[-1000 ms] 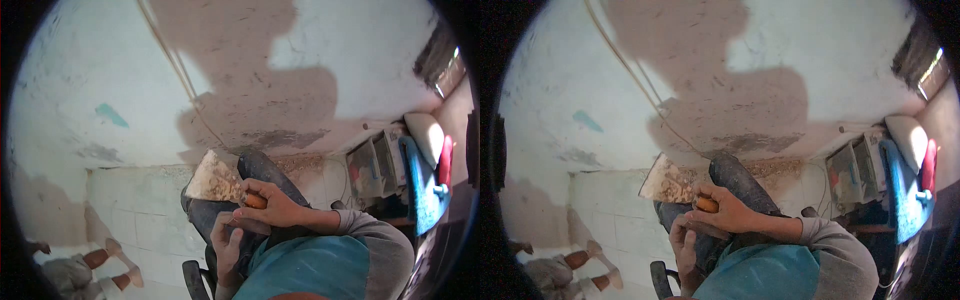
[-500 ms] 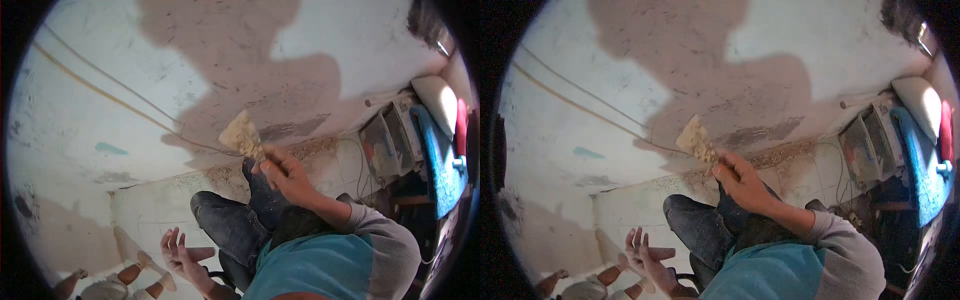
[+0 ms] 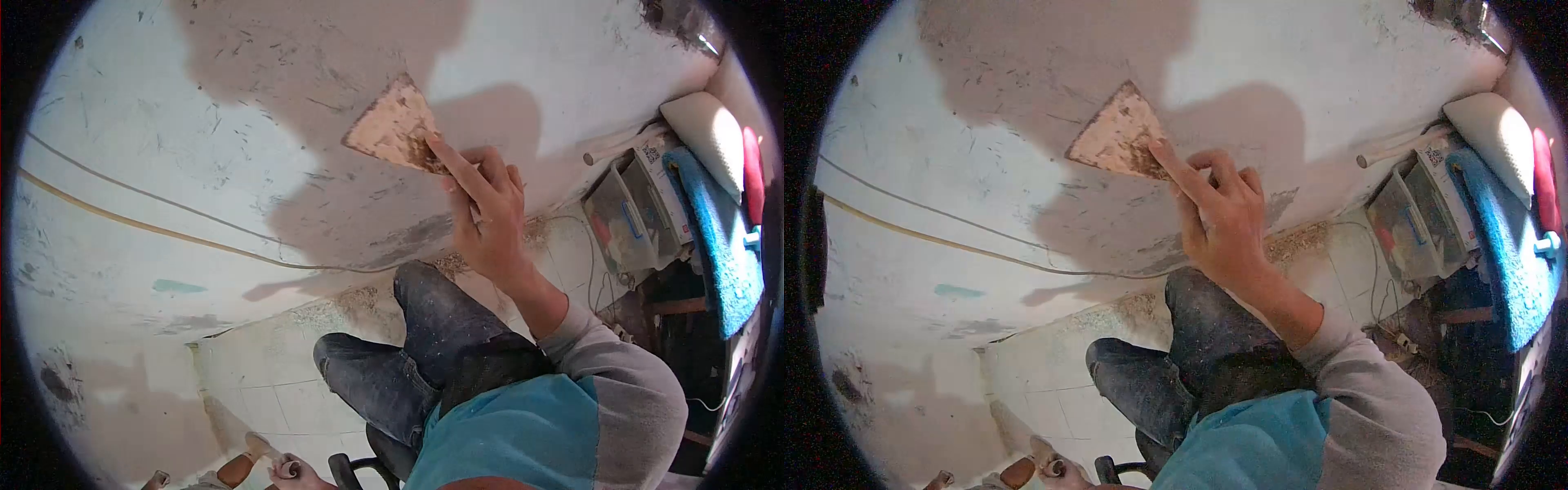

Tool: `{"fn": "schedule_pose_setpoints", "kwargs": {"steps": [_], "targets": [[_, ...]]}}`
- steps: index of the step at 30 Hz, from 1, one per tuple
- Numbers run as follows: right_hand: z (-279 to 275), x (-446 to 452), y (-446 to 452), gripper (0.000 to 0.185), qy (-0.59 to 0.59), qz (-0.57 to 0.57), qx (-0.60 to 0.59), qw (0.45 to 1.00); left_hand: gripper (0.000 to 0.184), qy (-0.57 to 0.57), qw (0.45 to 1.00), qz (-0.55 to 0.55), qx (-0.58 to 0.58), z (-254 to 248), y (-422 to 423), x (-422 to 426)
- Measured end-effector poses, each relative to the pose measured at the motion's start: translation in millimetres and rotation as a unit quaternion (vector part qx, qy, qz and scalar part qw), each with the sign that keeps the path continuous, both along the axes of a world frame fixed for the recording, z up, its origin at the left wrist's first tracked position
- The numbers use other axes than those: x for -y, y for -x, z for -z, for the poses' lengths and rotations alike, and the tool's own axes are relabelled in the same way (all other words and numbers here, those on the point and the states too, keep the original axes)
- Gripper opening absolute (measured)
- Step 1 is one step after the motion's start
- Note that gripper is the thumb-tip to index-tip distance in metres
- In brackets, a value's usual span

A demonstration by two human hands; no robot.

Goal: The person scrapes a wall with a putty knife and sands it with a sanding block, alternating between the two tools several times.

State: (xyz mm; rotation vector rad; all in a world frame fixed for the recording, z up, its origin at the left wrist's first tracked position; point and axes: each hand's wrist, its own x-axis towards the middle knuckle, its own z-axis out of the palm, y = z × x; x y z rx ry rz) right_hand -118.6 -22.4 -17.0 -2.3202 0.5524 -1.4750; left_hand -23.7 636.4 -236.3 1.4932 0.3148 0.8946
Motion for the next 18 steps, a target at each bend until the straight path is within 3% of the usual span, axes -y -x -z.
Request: {"fn": "schedule_pose_setpoints", "kwargs": {"steps": [3, 6, 7, 10, 14, 16, 18], "targets": [[-3, 9, -17, 0.047, 0.017, -0.008, 0.058, 0.998, 0.020, 0.266, 0.948, 0.163, -0.060, 15, 8, 13], [-6, 10, -27, 0.048, 0.017, -0.010, 0.057, 0.998, 0.026, 0.501, 0.798, 0.316, -0.113, 27, 24, 32], [-8, 10, -27, 0.048, 0.019, -0.010, 0.061, 0.998, 0.031, 0.524, 0.814, 0.155, -0.195, -33, 25, 101], [-10, 7, -25, 0.058, 0.021, -0.014, 0.016, 1.000, 0.030, 0.533, 0.816, 0.098, -0.202, -47, 19, 134], [-12, 8, -32, 0.057, 0.026, 0.005, -0.011, 1.000, 0.029, 0.543, 0.795, 0.130, -0.237, -22, 17, 125], [-13, 7, -35, 0.056, 0.018, 0.006, -0.015, 1.000, 0.027, 0.558, 0.781, 0.205, -0.190, -35, 21, 149], [-12, 3, -34, 0.057, 0.015, -0.001, -0.052, 0.999, 0.022, 0.585, 0.734, 0.299, -0.172, -31, 23, 164]]}}
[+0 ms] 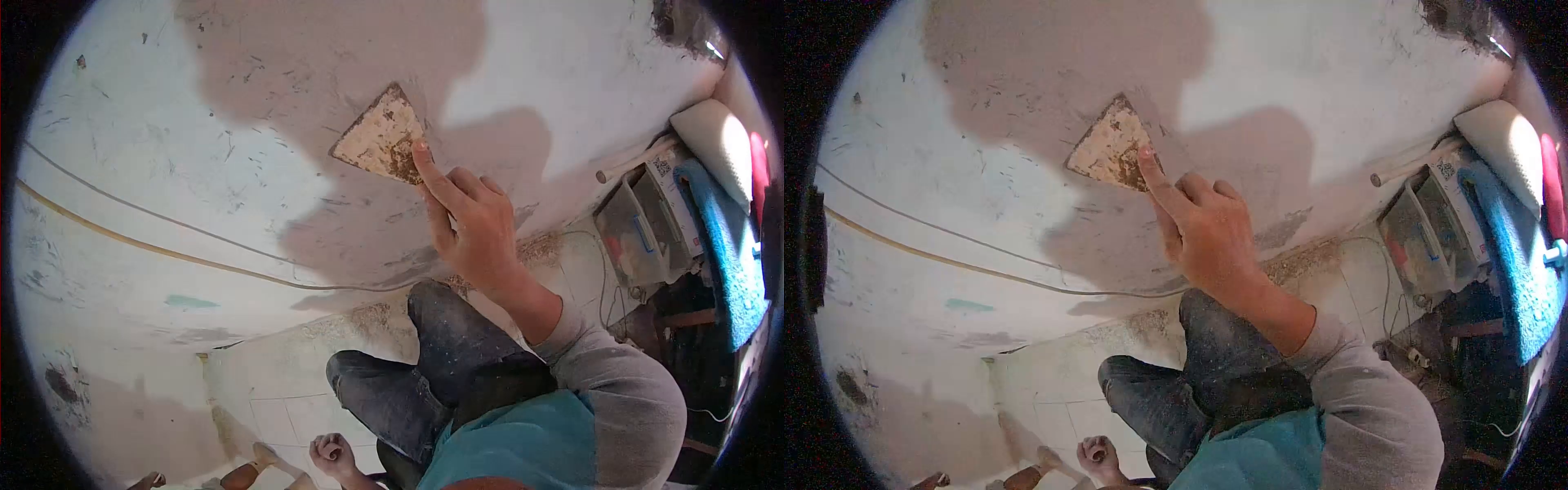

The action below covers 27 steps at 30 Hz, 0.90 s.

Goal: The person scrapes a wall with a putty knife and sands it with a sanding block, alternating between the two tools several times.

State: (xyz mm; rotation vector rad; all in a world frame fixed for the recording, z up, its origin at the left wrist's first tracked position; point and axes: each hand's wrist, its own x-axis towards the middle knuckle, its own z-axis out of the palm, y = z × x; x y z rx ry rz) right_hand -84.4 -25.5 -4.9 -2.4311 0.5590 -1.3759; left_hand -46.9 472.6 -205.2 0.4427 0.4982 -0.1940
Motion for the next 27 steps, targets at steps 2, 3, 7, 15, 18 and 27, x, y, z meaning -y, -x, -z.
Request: {"fn": "schedule_pose_setpoints", "kwargs": {"steps": [2, 3, 7, 15, 18, 27], "targets": [[-2, -2, 1, 0.058, -0.011, -0.007, 0.006, 1.000, 0.019, 0.068, 0.997, -0.018, -0.017, -8, 3, 31], [-4, 0, 0, 0.058, -0.015, -0.014, 0.015, 1.000, 0.012, 0.089, 0.995, 0.023, 0.035, -13, 11, 50], [-4, -5, -6, 0.057, 0.009, 0.026, 0.024, 0.999, 0.001, 0.097, 0.995, 0.029, 0.024, -18, 20, 101], [19, -59, 16, 0.052, -0.208, -0.261, 0.046, 0.941, 0.016, -0.225, 0.947, 0.153, 0.172, -100, 26, 173], [21, -101, 36, 0.046, -0.482, -0.419, -0.098, 0.763, 0.014, -0.401, 0.868, 0.149, 0.255, -120, 20, 184], [21, -135, 58, 0.040, -0.581, -0.534, -0.327, 0.519, 0.036, -0.527, 0.673, 0.083, 0.512, -163, -7, 185]]}}
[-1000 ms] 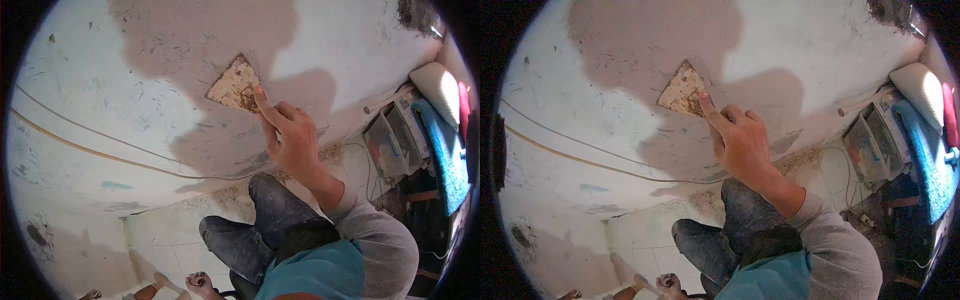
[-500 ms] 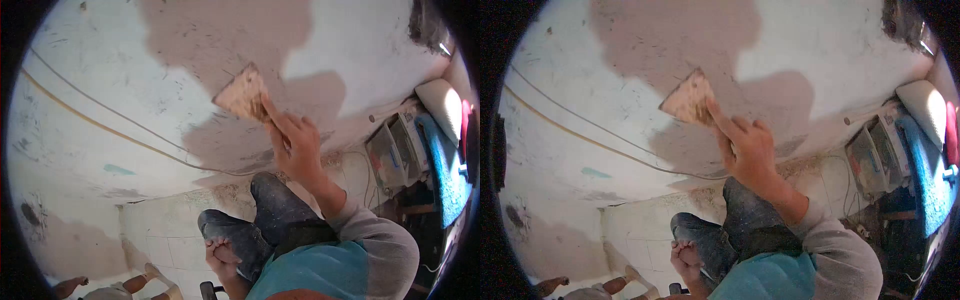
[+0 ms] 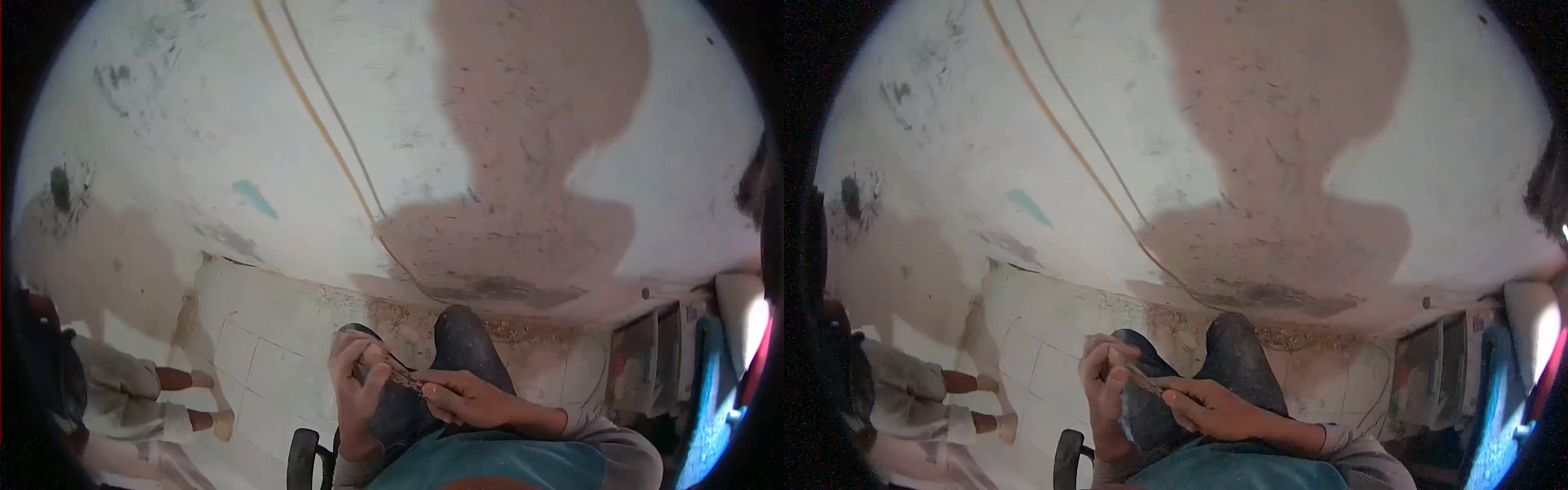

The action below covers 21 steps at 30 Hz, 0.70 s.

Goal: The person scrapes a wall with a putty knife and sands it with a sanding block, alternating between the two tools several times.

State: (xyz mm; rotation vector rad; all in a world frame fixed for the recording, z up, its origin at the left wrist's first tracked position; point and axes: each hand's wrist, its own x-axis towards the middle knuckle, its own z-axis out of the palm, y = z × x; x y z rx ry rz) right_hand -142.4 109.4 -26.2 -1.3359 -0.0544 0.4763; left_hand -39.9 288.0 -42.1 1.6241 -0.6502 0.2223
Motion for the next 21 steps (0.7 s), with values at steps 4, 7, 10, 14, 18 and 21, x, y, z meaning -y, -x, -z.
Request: {"fn": "schedule_pose_setpoints", "kwargs": {"steps": [4, 7, 10, 14, 18, 21], "targets": [[-4, 1, -3, 0.040, 0.071, -0.050, 0.013, 0.996, 0.021, -0.039, 0.979, 0.143, -0.141, 0, -4, -33], [-3, -9, -3, 0.034, 0.088, -0.010, 0.063, 0.994, 0.018, 0.061, 0.979, 0.118, -0.155, 14, 4, -48], [-1, -7, -10, 0.030, 0.103, 0.049, 0.163, 0.980, 0.021, 0.047, 0.969, 0.069, -0.231, 17, 20, -62], [-3, 4, -17, 0.034, 0.153, 0.005, 0.223, 0.963, 0.028, 0.094, 0.892, 0.143, -0.419, -11, 41, -67], [-19, 3, -17, 0.036, 0.130, -0.040, 0.117, 0.984, 0.038, -0.048, 0.868, 0.290, -0.399, 99, 43, -102], [-25, 2, -19, 0.040, 0.192, -0.077, 0.183, 0.961, 0.041, -0.003, 0.786, 0.301, -0.539, 33, 34, -78]]}}
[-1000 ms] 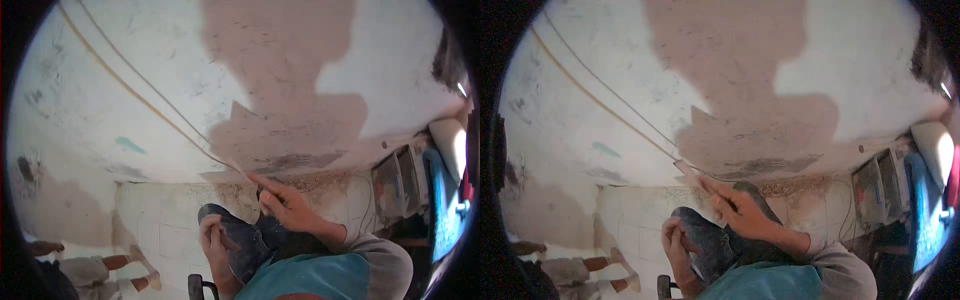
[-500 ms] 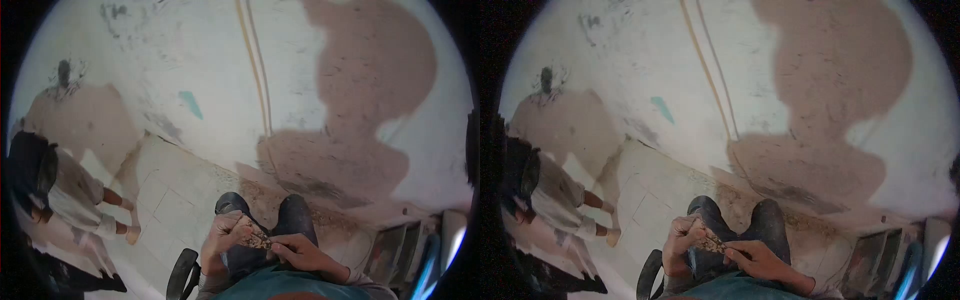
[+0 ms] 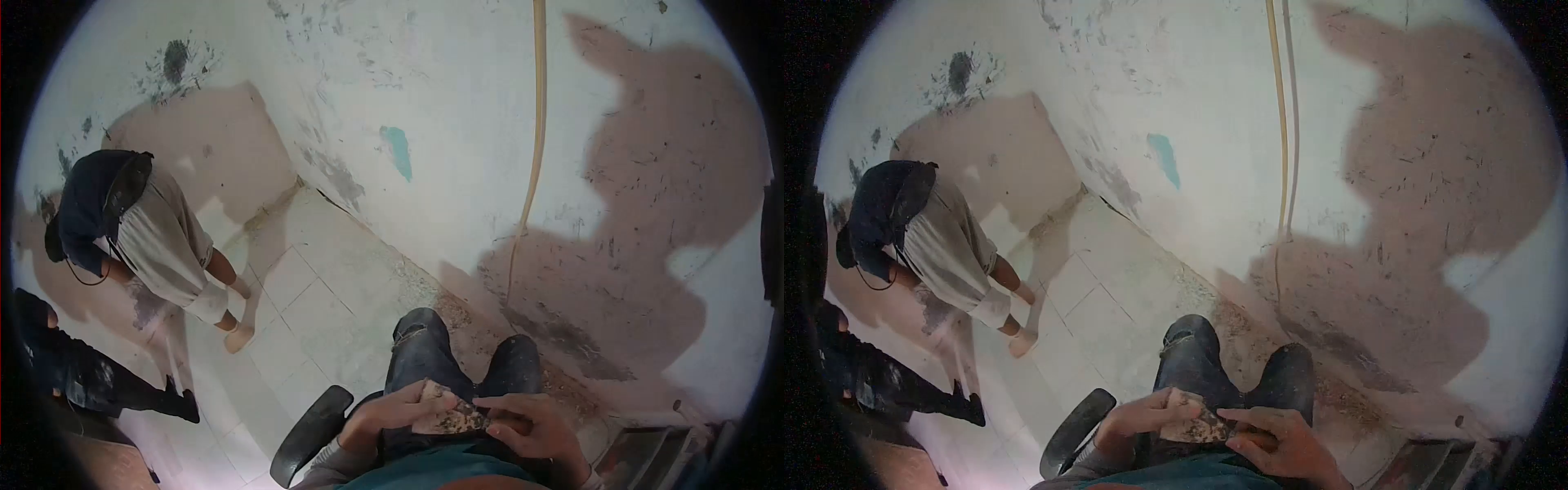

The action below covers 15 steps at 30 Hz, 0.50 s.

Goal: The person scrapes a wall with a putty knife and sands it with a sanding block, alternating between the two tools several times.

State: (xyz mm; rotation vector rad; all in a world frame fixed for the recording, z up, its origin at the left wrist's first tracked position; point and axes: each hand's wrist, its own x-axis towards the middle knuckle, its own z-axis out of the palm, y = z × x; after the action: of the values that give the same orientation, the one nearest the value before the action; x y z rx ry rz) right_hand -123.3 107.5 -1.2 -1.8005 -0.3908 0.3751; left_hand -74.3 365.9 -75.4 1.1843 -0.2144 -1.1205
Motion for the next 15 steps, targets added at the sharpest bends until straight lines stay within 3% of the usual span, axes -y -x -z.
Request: {"fn": "schedule_pose_setpoints", "kwargs": {"steps": [1, 2, 4, 6, 8, 9, 11, 12, 15], "targets": [[0, -2, 0, 0.041, 0.010, 0.001, 0.028, 1.000, 0.041, -0.097, 0.990, -0.098, -0.013, -31, 8, 11], [-1, -4, 1, 0.042, 0.021, 0.003, 0.054, 0.998, 0.041, -0.101, 0.990, -0.096, -0.013, -25, 7, 13], [-5, -8, 3, 0.043, 0.032, -0.004, 0.071, 0.997, 0.040, -0.031, 0.994, -0.079, -0.064, -6, 11, 16], [-6, -9, 4, 0.043, 0.043, -0.008, 0.084, 0.996, 0.036, -0.014, 0.993, -0.109, -0.032, -5, 22, 26], [-6, -4, 7, 0.040, 0.027, -0.023, -0.064, 0.997, 0.032, -0.095, 0.966, -0.242, -0.006, -3, 38, 32], [-2, -2, 9, 0.040, 0.026, -0.011, -0.074, 0.997, 0.032, -0.098, 0.968, -0.229, -0.014, 10, 43, 28], [16, -2, 11, 0.043, -0.005, -0.051, -0.004, 0.999, 0.027, 0.073, 0.978, -0.194, -0.024, 41, 46, 15], [19, -3, 12, 0.043, -0.007, -0.017, -0.020, 1.000, 0.027, 0.068, 0.983, -0.163, -0.041, 34, 50, 13], [23, -7, 10, 0.049, -0.070, 0.001, -0.036, 0.997, 0.021, -0.007, 0.968, -0.251, -0.002, 26, 54, 4]]}}
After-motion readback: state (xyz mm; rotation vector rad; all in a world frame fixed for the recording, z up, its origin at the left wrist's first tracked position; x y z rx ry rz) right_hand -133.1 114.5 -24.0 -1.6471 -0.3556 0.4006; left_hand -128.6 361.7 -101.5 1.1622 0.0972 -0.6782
